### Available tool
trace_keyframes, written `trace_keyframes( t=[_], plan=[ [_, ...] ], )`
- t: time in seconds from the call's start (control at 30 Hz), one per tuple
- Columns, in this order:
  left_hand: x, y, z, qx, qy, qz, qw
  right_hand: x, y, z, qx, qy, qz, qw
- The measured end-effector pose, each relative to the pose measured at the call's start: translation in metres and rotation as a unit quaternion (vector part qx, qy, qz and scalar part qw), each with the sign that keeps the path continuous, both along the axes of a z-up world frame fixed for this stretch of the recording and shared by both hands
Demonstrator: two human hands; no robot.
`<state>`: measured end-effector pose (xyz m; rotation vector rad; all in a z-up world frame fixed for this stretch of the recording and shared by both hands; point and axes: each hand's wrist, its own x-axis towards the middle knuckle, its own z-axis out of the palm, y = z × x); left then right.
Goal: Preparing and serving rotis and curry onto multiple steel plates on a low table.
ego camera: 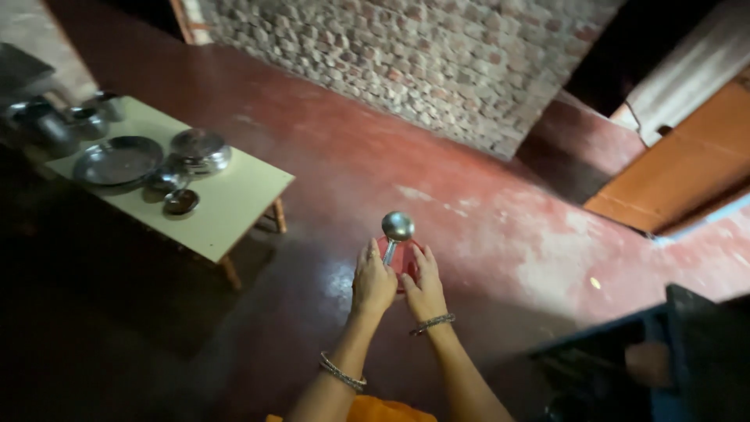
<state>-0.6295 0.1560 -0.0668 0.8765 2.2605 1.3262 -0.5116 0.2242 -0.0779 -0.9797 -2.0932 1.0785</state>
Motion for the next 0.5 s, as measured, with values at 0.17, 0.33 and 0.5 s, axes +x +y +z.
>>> trace_keyframes(
  t=[0.17,0.33,0.5],
  plan=[
    [-0.046,-0.027,0.010,-0.029,-0.027,0.034,0.999,-0.054,-0.017,-0.005,-0.012,0.011,0.033,0.999],
    [-0.105,-0.048,-0.016,-0.044,0.000,0.041,0.998,-0.113,-0.033,-0.035,-0.051,0.077,0.059,0.994],
    [-0.159,-0.074,-0.011,-0.037,0.011,0.045,0.998,-0.169,-0.058,-0.032,-0.029,0.041,0.060,0.997]
  ],
)
